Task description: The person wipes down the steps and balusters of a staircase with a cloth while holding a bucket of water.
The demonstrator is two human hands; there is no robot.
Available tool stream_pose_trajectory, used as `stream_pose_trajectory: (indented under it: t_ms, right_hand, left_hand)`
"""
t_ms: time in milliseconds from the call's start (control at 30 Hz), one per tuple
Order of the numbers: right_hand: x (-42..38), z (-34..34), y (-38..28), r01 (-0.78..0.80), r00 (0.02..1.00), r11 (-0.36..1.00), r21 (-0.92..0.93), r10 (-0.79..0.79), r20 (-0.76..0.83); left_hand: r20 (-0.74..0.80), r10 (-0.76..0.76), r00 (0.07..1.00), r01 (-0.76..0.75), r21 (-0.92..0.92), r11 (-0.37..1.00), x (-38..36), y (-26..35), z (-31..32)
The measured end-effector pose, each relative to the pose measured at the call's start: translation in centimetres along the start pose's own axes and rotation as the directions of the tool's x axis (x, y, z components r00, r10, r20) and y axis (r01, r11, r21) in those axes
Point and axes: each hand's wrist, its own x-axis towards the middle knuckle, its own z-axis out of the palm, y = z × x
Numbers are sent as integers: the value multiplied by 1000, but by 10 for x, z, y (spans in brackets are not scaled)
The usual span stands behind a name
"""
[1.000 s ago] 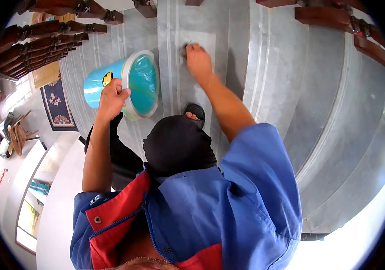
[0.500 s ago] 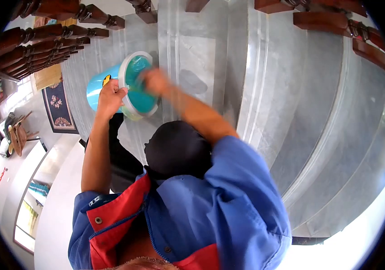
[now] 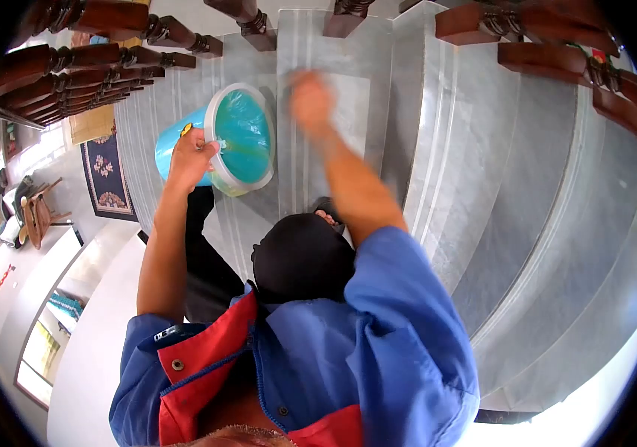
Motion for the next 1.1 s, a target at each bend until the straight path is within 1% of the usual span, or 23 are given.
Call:
stream_pose_trajectory:
  t_ms: [33, 67, 100, 133, 200, 267, 300, 333, 367, 400, 467, 533, 567, 633, 667, 733, 767, 833, 867, 933, 967, 1033, 1100]
  right_hand:
    - [-16, 11, -47, 42, 960, 919, 393, -147, 240]
    - [-20, -8, -84, -21, 689, 693, 720, -512, 513]
    - [-22, -31, -115, 74, 565, 751, 657, -574, 593]
    - [-22, -33, -113, 83, 566, 748, 658, -579, 587]
    - [-26, -42, -93, -6, 827, 730, 684, -381, 414]
    - [-5, -57, -50, -12, 981, 828, 561, -99, 167]
    - [10, -71, -30, -70, 997, 905, 420, 71, 14]
    - [25, -87, -6, -189, 980, 958, 218, 199, -21]
    - [40, -96, 17, -264, 955, 959, 107, 275, -109]
    - [54, -110, 35, -308, 935, 947, 89, 318, -157]
    - [80, -121, 66, -344, 911, 936, 76, 352, -215]
    - [104, -117, 93, -252, 916, 968, -19, 232, -328]
    - [112, -114, 102, -250, 915, 968, -18, 230, -332]
    - [132, -107, 115, -96, 943, 993, -64, 71, -325]
    - [140, -103, 121, -90, 942, 994, -59, 66, -330]
    - [155, -85, 140, -58, 986, 971, -233, 19, -165]
    - [158, -73, 148, -53, 986, 973, -227, 16, -164]
    - [154, -65, 155, 40, 999, 859, -510, -23, 40]
    - [148, -62, 163, 36, 999, 858, -513, -14, 47]
    - [133, -85, 136, 183, 980, 766, -616, -90, 179]
    - [120, -84, 127, 178, 980, 762, -622, -83, 179]
    - [91, -77, 108, -188, 968, 868, -459, 242, 61]
    - [51, -76, 80, -148, 965, 877, -458, 229, 126]
  left_hand:
    - [-4, -26, 1000, 26, 12, 1000, 2, 3, 1]
    - [-4, -27, 1000, 27, 11, 1000, 0, 3, 1]
    - [-28, -13, 1000, 14, 25, 1000, -1, 3, -1]
    - [-61, 2, 998, 0, 37, 999, -2, 2, -6]
    - [-102, 18, 995, -18, -1, 1000, -11, -4, -16]
    - [-100, 14, 995, -20, -63, 998, -15, 2, -22]
    - [-97, 20, 995, -27, -78, 997, -14, -1, -22]
    - [-104, 22, 994, -30, -76, 997, -14, -5, -24]
    - [-113, 25, 993, -33, -71, 997, -14, -8, -26]
    - [-114, 30, 993, -34, -34, 999, -13, -10, -25]
    - [-111, 38, 993, -44, -48, 998, -15, -12, -24]
    - [-97, 42, 994, -49, -62, 997, -17, -13, -23]
    - [-99, 46, 994, -52, -62, 997, -20, -13, -23]
    - [-66, 73, 995, -79, -90, 993, -24, -9, -24]
    - [-68, 53, 996, -60, -101, 993, -27, -6, -25]
    - [-68, 58, 996, -65, -108, 992, -28, -3, -28]
    - [-51, 57, 997, -62, -116, 991, -29, -4, -30]
    - [-52, 54, 997, -59, -113, 992, -28, -1, -30]
    - [-67, 49, 997, -55, -101, 993, -25, -2, -27]
    - [-72, 52, 996, -59, -94, 994, -19, -1, -23]
    - [-75, 46, 996, -52, -86, 995, -16, 0, -22]
    - [-76, 50, 996, -56, -82, 995, -8, 1, -21]
    - [-62, 54, 997, -49, 80, 996, 1, -3, -17]
